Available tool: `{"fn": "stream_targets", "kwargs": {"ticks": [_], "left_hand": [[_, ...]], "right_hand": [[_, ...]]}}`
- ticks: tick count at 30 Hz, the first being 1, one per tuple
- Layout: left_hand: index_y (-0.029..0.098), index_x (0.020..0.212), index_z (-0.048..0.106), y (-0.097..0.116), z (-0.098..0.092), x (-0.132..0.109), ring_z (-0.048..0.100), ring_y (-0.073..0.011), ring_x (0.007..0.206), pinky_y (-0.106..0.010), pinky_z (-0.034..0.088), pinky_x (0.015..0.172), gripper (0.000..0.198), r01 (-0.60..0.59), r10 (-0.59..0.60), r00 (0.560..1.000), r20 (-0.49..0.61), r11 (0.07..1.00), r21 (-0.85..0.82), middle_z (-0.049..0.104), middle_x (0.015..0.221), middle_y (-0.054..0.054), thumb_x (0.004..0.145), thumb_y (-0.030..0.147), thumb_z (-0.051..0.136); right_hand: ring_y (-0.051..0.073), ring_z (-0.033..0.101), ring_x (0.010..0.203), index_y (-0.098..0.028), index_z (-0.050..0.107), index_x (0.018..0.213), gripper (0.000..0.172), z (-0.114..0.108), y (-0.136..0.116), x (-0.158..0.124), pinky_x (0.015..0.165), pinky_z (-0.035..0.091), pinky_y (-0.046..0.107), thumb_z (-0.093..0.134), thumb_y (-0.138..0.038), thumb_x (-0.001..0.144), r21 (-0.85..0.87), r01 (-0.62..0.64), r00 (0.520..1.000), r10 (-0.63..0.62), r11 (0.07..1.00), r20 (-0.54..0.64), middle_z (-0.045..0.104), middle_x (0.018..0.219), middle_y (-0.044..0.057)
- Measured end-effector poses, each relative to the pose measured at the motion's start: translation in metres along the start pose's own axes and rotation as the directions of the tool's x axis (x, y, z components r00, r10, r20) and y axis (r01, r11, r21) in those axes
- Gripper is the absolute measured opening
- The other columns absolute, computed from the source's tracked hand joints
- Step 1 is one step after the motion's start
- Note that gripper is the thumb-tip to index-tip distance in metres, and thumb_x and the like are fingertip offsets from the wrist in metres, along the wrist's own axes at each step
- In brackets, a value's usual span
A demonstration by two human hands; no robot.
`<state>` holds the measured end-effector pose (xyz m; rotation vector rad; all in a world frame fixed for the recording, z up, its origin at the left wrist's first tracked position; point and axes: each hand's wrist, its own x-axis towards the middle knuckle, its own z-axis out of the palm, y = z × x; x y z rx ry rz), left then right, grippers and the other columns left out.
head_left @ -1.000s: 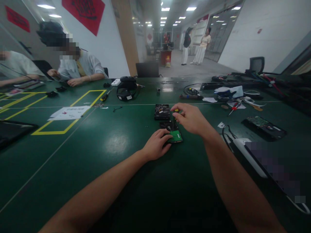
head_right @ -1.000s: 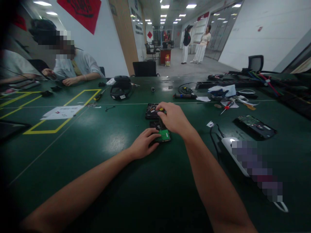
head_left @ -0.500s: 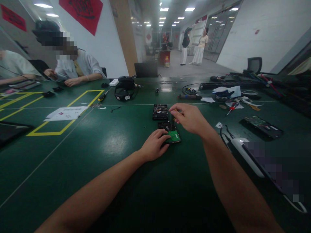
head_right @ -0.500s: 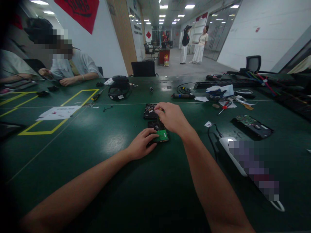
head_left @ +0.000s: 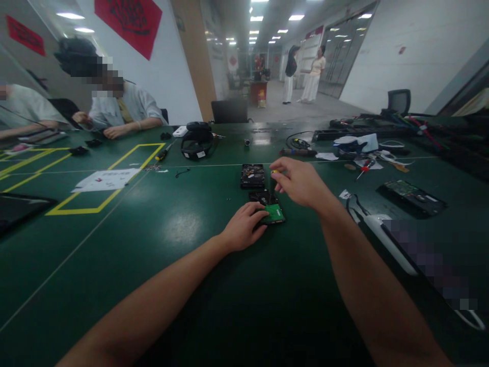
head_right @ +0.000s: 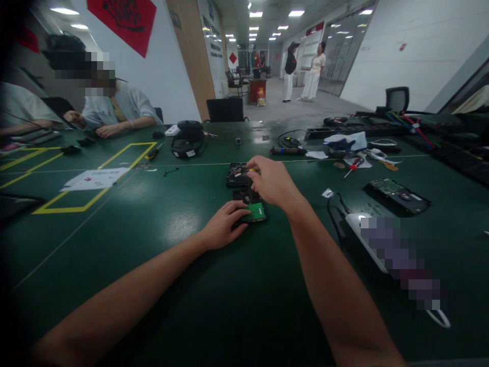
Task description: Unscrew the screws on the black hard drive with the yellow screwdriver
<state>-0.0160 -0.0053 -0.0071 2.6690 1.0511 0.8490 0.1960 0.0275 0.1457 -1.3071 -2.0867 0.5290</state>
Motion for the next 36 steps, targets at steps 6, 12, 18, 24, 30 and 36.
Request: {"fn": "stream_targets", "kwargs": {"ticks": [6,12,18,24,30,36], "left_hand": [[0.024,0.139,0.06,-0.0004,-0.0011,0.0002,0.054,-0.0337,0.137,-0.058,0.05,0.115,0.044,-0.008,0.008,1.0,0.007,1.0,-0.01,0.057,0.143,-0.014,0.096,0.028,0.069],[0.024,0.14,0.06,-0.001,-0.001,-0.0004,0.055,-0.034,0.137,-0.058,0.051,0.114,0.044,-0.006,0.006,1.0,0.012,1.0,-0.004,0.058,0.141,-0.014,0.097,0.028,0.068],[0.024,0.138,0.061,0.0003,-0.0013,0.0003,0.056,-0.034,0.135,-0.059,0.052,0.114,0.043,-0.005,0.005,1.0,-0.005,1.0,-0.011,0.059,0.14,-0.015,0.096,0.028,0.069],[0.023,0.138,0.061,0.0,-0.0012,0.0002,0.055,-0.0339,0.136,-0.058,0.052,0.114,0.043,-0.003,0.003,1.0,0.005,1.0,-0.015,0.059,0.14,-0.015,0.096,0.028,0.069],[0.023,0.139,0.061,-0.0005,0.0007,0.0002,0.056,-0.0338,0.135,-0.058,0.052,0.114,0.043,-0.003,0.003,1.0,0.003,1.0,-0.006,0.058,0.141,-0.015,0.097,0.028,0.068],[0.022,0.139,0.061,-0.001,0.0006,0.0001,0.056,-0.0337,0.135,-0.057,0.051,0.115,0.044,-0.004,0.004,1.0,-0.007,1.0,-0.004,0.059,0.14,-0.015,0.096,0.028,0.069]], "right_hand": [[0.02,0.073,0.073,-0.02,0.073,0.111,0.021,-0.0016,0.0024,0.0026,0.076,0.055,0.035,0.057,-0.028,0.099,-0.048,-0.017,1.0,0.017,0.999,0.017,0.078,0.088,0.007],[0.021,0.072,0.082,-0.021,0.074,0.104,0.015,-0.0048,0.0044,0.0027,0.079,0.055,0.035,0.061,-0.026,0.096,-0.069,0.01,0.999,-0.012,0.998,-0.033,0.079,0.099,0.007],[0.02,0.073,0.073,-0.018,0.071,0.107,0.016,-0.0031,0.0057,0.0026,0.074,0.057,0.034,0.066,-0.028,0.095,-0.051,-0.025,0.997,0.022,0.998,-0.069,0.08,0.096,0.009],[0.021,0.074,0.081,-0.02,0.075,0.108,0.018,-0.0056,0.0056,0.002,0.077,0.057,0.034,0.063,-0.019,0.094,-0.06,0.008,1.0,-0.009,0.998,-0.028,0.08,0.094,0.007],[0.022,0.073,0.084,-0.021,0.077,0.107,0.019,-0.009,0.0066,0.0023,0.078,0.056,0.035,0.063,-0.019,0.093,-0.105,0.035,0.999,-0.039,0.994,-0.038,0.079,0.092,0.007],[0.019,0.071,0.07,-0.021,0.074,0.103,0.018,-0.0022,0.0077,0.0044,0.075,0.057,0.036,0.061,-0.032,0.098,-0.016,-0.014,0.998,0.013,1.0,-0.057,0.079,0.089,0.006]]}}
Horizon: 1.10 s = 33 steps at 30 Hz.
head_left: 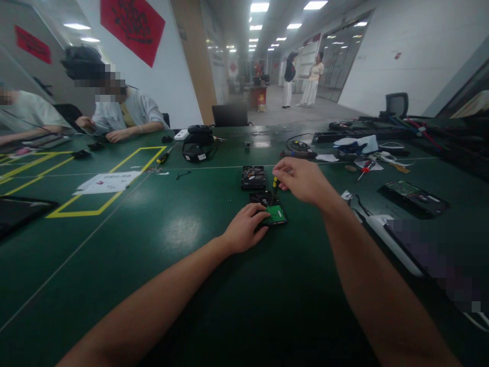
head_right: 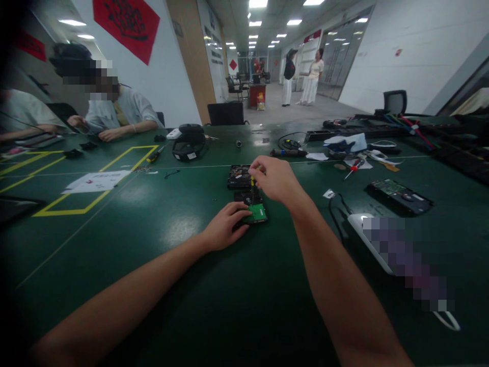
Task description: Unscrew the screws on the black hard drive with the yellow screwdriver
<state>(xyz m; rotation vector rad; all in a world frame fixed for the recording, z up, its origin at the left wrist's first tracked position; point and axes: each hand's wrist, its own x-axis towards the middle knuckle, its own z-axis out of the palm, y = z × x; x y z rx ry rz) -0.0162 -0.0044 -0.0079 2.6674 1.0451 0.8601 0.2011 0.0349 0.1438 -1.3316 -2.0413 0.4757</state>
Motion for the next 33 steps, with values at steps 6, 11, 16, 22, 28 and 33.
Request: {"fn": "stream_targets", "kwargs": {"ticks": [6,11,16,22,28,33], "left_hand": [[0.024,0.138,0.061,0.001,-0.001,0.0,0.056,-0.0343,0.135,-0.058,0.051,0.114,0.043,-0.001,0.001,1.0,0.006,1.0,-0.013,0.059,0.14,-0.015,0.096,0.027,0.069],[0.023,0.138,0.061,0.001,-0.001,0.0,0.055,-0.0341,0.136,-0.058,0.051,0.115,0.043,-0.001,0.001,1.0,0.01,1.0,-0.004,0.058,0.141,-0.015,0.096,0.028,0.068],[0.025,0.139,0.061,0.0,0.0,0.0,0.055,-0.0344,0.136,-0.061,0.051,0.114,0.043,-0.003,0.003,1.0,0.0,1.0,-0.019,0.059,0.141,-0.014,0.096,0.028,0.069],[0.025,0.14,0.061,-0.002,0.001,-0.001,0.056,-0.0347,0.136,-0.06,0.052,0.113,0.045,0.0,0.0,1.0,0.0,1.0,-0.021,0.059,0.141,-0.015,0.095,0.028,0.07],[0.025,0.138,0.062,-0.001,0.001,-0.001,0.056,-0.0341,0.136,-0.059,0.052,0.114,0.043,0.0,0.0,1.0,-0.004,1.0,-0.018,0.059,0.141,-0.014,0.096,0.027,0.069],[0.023,0.138,0.062,0.0,0.0,-0.001,0.056,-0.0337,0.135,-0.058,0.052,0.114,0.042,-0.005,0.005,1.0,0.001,1.0,-0.008,0.058,0.141,-0.015,0.096,0.028,0.068]], "right_hand": [[0.02,0.073,0.083,-0.021,0.075,0.111,0.02,-0.002,-0.003,-0.001,0.076,0.056,0.034,0.062,-0.022,0.095,-0.069,0.064,0.998,-0.064,0.996,0.002,0.08,0.11,0.009],[0.023,0.073,0.091,-0.021,0.075,0.112,0.023,-0.002,-0.005,-0.001,0.081,0.054,0.036,0.06,-0.019,0.095,-0.109,0.083,0.996,-0.08,0.991,0.033,0.08,0.104,0.008],[0.024,0.072,0.087,-0.022,0.076,0.111,0.021,0.0,0.0,0.0,0.08,0.055,0.038,0.062,-0.026,0.096,-0.097,0.025,1.0,-0.025,0.995,0.003,0.079,0.095,0.008],[0.022,0.072,0.083,-0.023,0.077,0.103,0.016,-0.004,-0.001,-0.001,0.079,0.054,0.036,0.063,-0.026,0.096,-0.075,0.069,0.998,-0.068,0.995,0.012,0.079,0.094,0.006],[0.021,0.072,0.087,-0.021,0.075,0.119,0.032,-0.003,-0.009,-0.004,0.087,0.053,0.037,0.057,-0.014,0.094,-0.098,0.136,0.99,-0.131,0.986,0.056,0.08,0.113,0.007],[0.023,0.071,0.089,-0.023,0.076,0.111,0.022,0.0,-0.005,-0.002,0.085,0.052,0.038,0.059,-0.027,0.097,-0.129,0.12,0.993,-0.116,0.984,0.038,0.08,0.104,0.007]]}}
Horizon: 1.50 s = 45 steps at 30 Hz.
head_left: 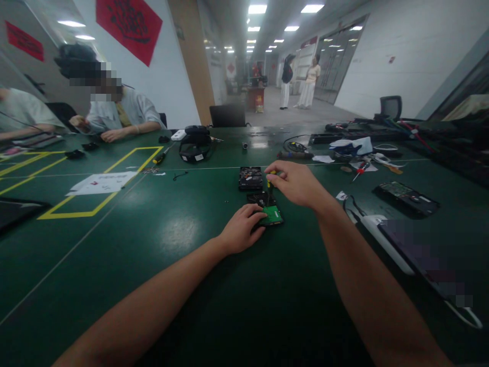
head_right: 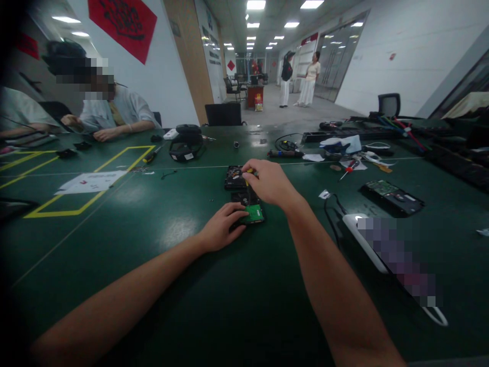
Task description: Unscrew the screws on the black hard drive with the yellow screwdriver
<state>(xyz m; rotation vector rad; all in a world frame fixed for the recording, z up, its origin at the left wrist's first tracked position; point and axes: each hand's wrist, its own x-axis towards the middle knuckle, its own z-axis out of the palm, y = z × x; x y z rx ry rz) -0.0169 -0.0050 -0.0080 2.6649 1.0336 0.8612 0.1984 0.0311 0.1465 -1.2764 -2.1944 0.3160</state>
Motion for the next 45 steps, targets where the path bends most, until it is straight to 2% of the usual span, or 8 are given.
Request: {"fn": "stream_targets", "kwargs": {"ticks": [7,12,18,25,29,36,41,45], "left_hand": [[0.023,0.138,0.061,-0.0005,0.0009,-0.0005,0.055,-0.034,0.135,-0.058,0.052,0.114,0.042,-0.003,0.003,1.0,0.0,1.0,0.0,0.059,0.141,-0.015,0.096,0.028,0.069],[0.024,0.138,0.061,-0.0003,0.0009,0.0,0.056,-0.034,0.135,-0.058,0.052,0.114,0.043,-0.003,0.003,1.0,-0.004,1.0,0.006,0.058,0.141,-0.014,0.096,0.027,0.069],[0.024,0.138,0.061,-0.0001,0.0009,0.0006,0.055,-0.034,0.136,-0.058,0.051,0.115,0.043,-0.006,0.006,1.0,-0.003,1.0,0.005,0.058,0.141,-0.014,0.096,0.027,0.069],[0.022,0.138,0.062,0.0001,0.001,0.0005,0.056,-0.034,0.135,-0.058,0.052,0.114,0.042,-0.003,0.003,1.0,-0.009,1.0,0.004,0.059,0.141,-0.015,0.097,0.027,0.069],[0.024,0.138,0.062,0.0004,0.0003,0.0008,0.056,-0.034,0.135,-0.058,0.052,0.113,0.043,-0.005,0.005,1.0,-0.008,1.0,-0.01,0.059,0.14,-0.014,0.096,0.027,0.069],[0.023,0.138,0.061,-0.0002,-0.0001,0.0007,0.056,-0.0335,0.135,-0.057,0.052,0.114,0.043,-0.011,0.011,1.0,-0.006,1.0,-0.006,0.059,0.141,-0.015,0.096,0.027,0.069],[0.024,0.138,0.062,0.0002,-0.0002,0.0011,0.055,-0.0338,0.136,-0.058,0.052,0.114,0.043,-0.006,0.006,1.0,-0.007,1.0,-0.012,0.058,0.141,-0.014,0.096,0.027,0.069],[0.023,0.138,0.062,0.0001,0.0002,0.0009,0.055,-0.0333,0.136,-0.057,0.051,0.115,0.042,-0.005,0.005,1.0,-0.011,1.0,-0.017,0.059,0.14,-0.014,0.096,0.028,0.069]], "right_hand": [[0.024,0.072,0.097,-0.023,0.078,0.11,0.023,0.0001,-0.0019,0.0011,0.091,0.051,0.037,0.06,-0.019,0.095,-0.003,0.093,0.996,-0.093,0.996,-0.007,0.081,0.109,0.005],[0.024,0.074,0.094,-0.02,0.074,0.12,0.028,0.0008,-0.001,0.0011,0.088,0.054,0.037,0.062,-0.019,0.095,-0.009,0.003,0.999,-0.003,1.0,-0.033,0.081,0.112,0.009],[0.025,0.074,0.087,-0.019,0.075,0.112,0.021,0.0007,0.0049,0.0021,0.083,0.055,0.038,0.063,-0.026,0.097,-0.033,-0.083,0.996,0.082,0.996,-0.039,0.081,0.102,0.01],[0.022,0.073,0.084,-0.021,0.076,0.11,0.019,-0.0015,0.0014,0.0003,0.078,0.053,0.035,0.063,-0.023,0.096,-0.013,-0.01,1.0,0.01,1.0,-0.012,0.081,0.101,0.008],[0.022,0.073,0.083,-0.019,0.076,0.108,0.017,-0.0017,0.0011,-0.0005,0.077,0.053,0.035,0.065,-0.025,0.096,-0.002,-0.032,0.999,0.031,0.999,-0.033,0.08,0.099,0.008],[0.023,0.074,0.087,-0.019,0.075,0.12,0.029,-0.0033,0.0015,0.0005,0.083,0.053,0.035,0.06,-0.019,0.096,-0.005,-0.033,0.999,0.033,0.999,0.029,0.08,0.093,0.007],[0.022,0.072,0.087,-0.022,0.077,0.11,0.021,-0.0017,-0.0011,0.0008,0.083,0.052,0.035,0.061,-0.026,0.097,0.021,-0.017,1.0,0.016,1.0,0.009,0.08,0.097,0.006],[0.022,0.071,0.089,-0.022,0.077,0.109,0.024,-0.0024,-0.0005,0.0008,0.085,0.051,0.036,0.058,-0.017,0.095,-0.004,-0.006,1.0,0.006,1.0,0.011,0.079,0.095,0.006]]}}
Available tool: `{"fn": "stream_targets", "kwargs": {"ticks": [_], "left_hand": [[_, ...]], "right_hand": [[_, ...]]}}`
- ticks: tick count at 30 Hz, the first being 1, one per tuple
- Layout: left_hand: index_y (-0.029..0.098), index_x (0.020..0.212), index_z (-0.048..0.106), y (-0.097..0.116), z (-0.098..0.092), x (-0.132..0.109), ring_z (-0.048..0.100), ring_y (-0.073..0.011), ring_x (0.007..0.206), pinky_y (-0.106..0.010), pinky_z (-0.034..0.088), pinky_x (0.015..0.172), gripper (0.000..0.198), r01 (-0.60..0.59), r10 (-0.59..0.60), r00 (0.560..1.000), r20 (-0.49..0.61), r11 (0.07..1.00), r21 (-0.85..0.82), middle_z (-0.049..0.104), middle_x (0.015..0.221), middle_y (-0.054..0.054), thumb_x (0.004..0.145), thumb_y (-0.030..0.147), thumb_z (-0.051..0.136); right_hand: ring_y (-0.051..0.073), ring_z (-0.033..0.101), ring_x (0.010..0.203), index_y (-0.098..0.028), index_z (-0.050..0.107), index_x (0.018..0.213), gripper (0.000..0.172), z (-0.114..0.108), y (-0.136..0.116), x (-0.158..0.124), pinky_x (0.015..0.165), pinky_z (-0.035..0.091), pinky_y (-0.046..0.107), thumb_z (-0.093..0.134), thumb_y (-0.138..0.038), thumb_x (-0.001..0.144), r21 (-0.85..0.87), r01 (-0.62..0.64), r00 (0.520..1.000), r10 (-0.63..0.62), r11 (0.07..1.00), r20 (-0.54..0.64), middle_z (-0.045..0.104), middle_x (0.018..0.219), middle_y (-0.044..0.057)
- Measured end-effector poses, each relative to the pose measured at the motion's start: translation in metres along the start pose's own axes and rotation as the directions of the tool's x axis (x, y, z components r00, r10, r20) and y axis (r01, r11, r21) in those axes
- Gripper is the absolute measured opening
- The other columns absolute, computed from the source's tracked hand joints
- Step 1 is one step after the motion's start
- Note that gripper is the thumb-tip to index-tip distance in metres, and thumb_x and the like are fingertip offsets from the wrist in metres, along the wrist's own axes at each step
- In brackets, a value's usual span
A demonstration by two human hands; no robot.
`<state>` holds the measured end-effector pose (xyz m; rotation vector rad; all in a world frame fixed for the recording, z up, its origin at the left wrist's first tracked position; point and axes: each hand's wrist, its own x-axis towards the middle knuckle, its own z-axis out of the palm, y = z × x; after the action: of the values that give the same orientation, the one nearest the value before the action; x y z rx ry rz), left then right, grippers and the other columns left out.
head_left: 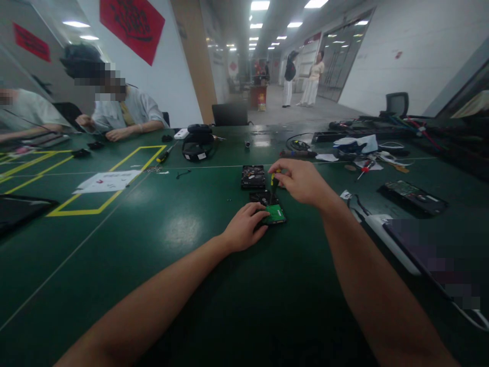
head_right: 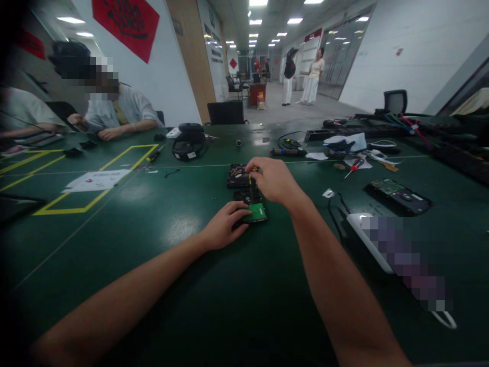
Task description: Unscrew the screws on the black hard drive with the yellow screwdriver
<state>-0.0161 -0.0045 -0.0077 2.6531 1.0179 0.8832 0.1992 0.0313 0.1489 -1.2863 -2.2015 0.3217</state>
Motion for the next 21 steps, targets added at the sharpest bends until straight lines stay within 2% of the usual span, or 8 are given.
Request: {"fn": "stream_targets", "kwargs": {"ticks": [5,10,16,21], "left_hand": [[0.021,0.137,0.062,-0.0003,-0.0001,-0.0005,0.056,-0.0337,0.135,-0.057,0.051,0.114,0.042,0.002,-0.002,1.0,0.014,1.0,0.008,0.058,0.14,-0.016,0.096,0.028,0.069],[0.023,0.138,0.061,0.0005,-0.0003,-0.0002,0.055,-0.0341,0.136,-0.058,0.052,0.114,0.043,0.004,-0.004,1.0,0.01,1.0,0.012,0.058,0.14,-0.015,0.096,0.028,0.069],[0.023,0.139,0.061,-0.0006,-0.0002,-0.0008,0.055,-0.0341,0.136,-0.059,0.051,0.114,0.044,0.001,-0.001,1.0,0.014,1.0,0.016,0.058,0.141,-0.015,0.096,0.028,0.069],[0.025,0.139,0.061,-0.0003,-0.0004,-0.0009,0.055,-0.0339,0.136,-0.059,0.052,0.114,0.044,0.006,-0.006,1.0,0.009,1.0,0.012,0.058,0.141,-0.014,0.096,0.027,0.069]], "right_hand": [[0.024,0.072,0.088,-0.019,0.074,0.121,0.031,0.0031,0.0013,0.0003,0.083,0.052,0.037,0.058,-0.019,0.095,0.012,-0.057,0.998,0.057,0.998,-0.021,0.079,0.091,0.008],[0.024,0.072,0.086,-0.021,0.075,0.111,0.022,0.0061,0.0004,-0.0003,0.081,0.053,0.037,0.061,-0.03,0.097,0.076,-0.073,0.997,0.074,0.994,-0.008,0.079,0.092,0.007],[0.022,0.071,0.084,-0.023,0.075,0.113,0.025,0.0017,0.0009,0.0002,0.079,0.052,0.037,0.055,-0.023,0.098,0.02,-0.043,0.999,0.043,0.999,0.016,0.078,0.093,0.007],[0.022,0.071,0.081,-0.021,0.073,0.11,0.02,0.0027,0.0027,0.0,0.078,0.052,0.037,0.062,-0.031,0.097,0.023,-0.063,0.998,0.063,0.998,-0.019,0.078,0.095,0.008]]}}
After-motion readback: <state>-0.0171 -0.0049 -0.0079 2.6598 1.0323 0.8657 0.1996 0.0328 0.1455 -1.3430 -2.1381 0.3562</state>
